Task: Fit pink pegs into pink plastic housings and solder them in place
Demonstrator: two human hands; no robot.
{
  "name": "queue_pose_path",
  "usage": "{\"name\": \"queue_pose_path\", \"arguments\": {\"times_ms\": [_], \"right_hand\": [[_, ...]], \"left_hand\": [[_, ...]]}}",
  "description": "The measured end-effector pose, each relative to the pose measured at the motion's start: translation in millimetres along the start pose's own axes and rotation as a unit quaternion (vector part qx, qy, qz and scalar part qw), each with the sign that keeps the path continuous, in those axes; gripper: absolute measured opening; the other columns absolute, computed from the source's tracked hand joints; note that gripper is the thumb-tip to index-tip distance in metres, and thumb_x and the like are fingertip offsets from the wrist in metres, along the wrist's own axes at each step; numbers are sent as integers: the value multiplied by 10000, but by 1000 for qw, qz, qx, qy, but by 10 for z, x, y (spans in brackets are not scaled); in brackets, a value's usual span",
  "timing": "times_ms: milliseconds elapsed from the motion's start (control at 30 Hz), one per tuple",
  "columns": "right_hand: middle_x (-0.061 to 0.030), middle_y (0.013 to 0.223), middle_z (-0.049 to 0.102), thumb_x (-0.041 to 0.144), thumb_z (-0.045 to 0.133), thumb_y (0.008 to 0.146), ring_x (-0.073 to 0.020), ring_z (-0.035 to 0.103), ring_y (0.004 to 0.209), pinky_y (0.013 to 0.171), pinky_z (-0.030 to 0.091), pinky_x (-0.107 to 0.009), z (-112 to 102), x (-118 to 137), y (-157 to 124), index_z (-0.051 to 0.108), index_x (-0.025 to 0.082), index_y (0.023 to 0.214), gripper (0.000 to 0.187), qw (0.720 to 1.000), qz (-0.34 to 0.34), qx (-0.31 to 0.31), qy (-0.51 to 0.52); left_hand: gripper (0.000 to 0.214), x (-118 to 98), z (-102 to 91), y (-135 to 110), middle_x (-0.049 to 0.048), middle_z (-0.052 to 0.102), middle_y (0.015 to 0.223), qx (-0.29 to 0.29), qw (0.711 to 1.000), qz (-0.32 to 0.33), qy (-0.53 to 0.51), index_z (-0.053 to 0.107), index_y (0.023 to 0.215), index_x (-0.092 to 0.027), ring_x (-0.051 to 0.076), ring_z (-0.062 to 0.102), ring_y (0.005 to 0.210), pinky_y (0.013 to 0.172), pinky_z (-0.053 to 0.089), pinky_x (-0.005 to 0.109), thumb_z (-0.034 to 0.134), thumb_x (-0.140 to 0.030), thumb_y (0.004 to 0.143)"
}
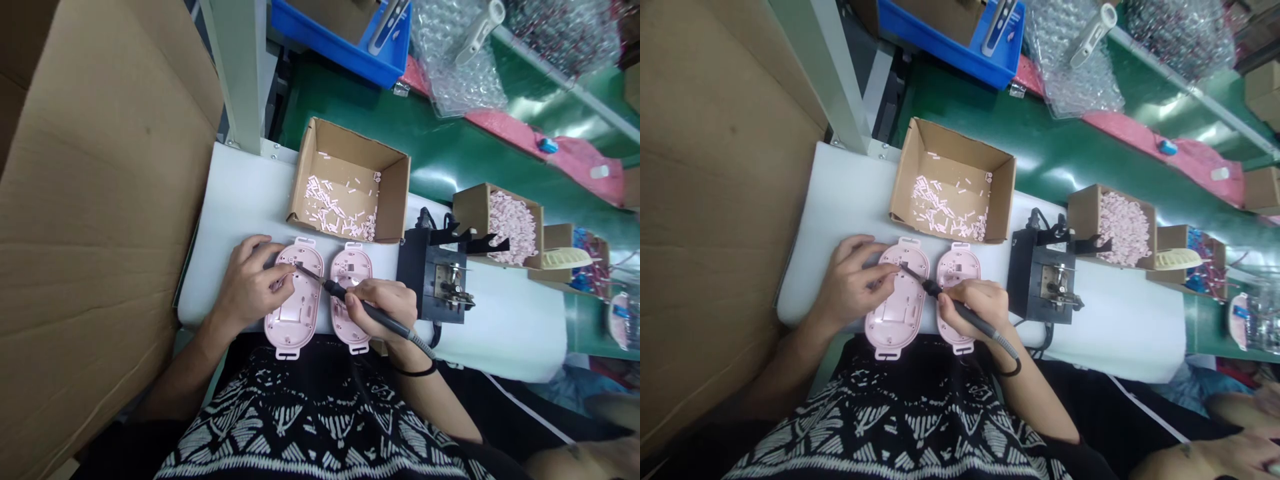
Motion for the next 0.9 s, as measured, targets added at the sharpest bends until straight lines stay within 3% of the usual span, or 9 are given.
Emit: {"name": "queue_pose_path", "arguments": {"times_ms": [400, 567, 700, 833, 900], "right_hand": [[15, 654, 677, 80, 667, 835, -118, 653, 548, 516, 543, -229, -8, 22, 16, 619, 218, 814, 148, 1000, -18, -14, -11], [1, 673, 694, 124, 664, 837, -154, 676, 572, 529, 566, -270, -331, 10, -89, 649, 209, 833, 87, 993, -5, -111, -31], [5, 645, 673, 89, 640, 848, -147, 651, 551, 506, 522, -269, -666, -98, -199, 631, 209, 769, 144, 990, 16, -123, -70], [22, 622, 664, 65, 675, 823, -127, 628, 517, 475, 482, -246, -815, -287, -246, 603, 208, 734, 183, 995, 10, -76, -67], [24, 620, 660, 74, 678, 828, -124, 624, 519, 480, 483, -244, -823, -362, -244, 596, 209, 732, 186, 996, 3, -63, -59]], "left_hand": [[152, -11, -1, 16, 56, 731, 1113, 3, 1000, -8, 12, 811, 890, -241, 312, 507, 1201, 1020, 501, 504, 682, -195, 823], [145, -29, -59, -11, 58, 719, 1196, -20, 999, -7, 26, 801, 898, -216, 317, 499, 1227, 1050, 492, 512, 679, -180, 827], [191, -275, -122, -6, 131, 655, 1340, -41, 998, 30, 39, 771, 980, -125, 362, 482, 1282, 1079, 462, 553, 693, -197, 820], [270, -739, 66, 62, 78, 694, 1254, 61, 992, 108, 29, 705, 1168, -139, 277, 535, 1230, 1073, 460, 471, 610, -198, 923], [301, -900, 211, 107, 67, 678, 1273, 112, 986, 109, 57, 667, 1238, -158, 269, 533, 1215, 1052, 454, 463, 562, -235, 966]]}}
Point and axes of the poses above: each hand's wrist, its own y-axis towards the middle knuckle, its own z-axis out of the palm, x = y × z, the point moved 4 cm from there along y, towards the middle knuckle
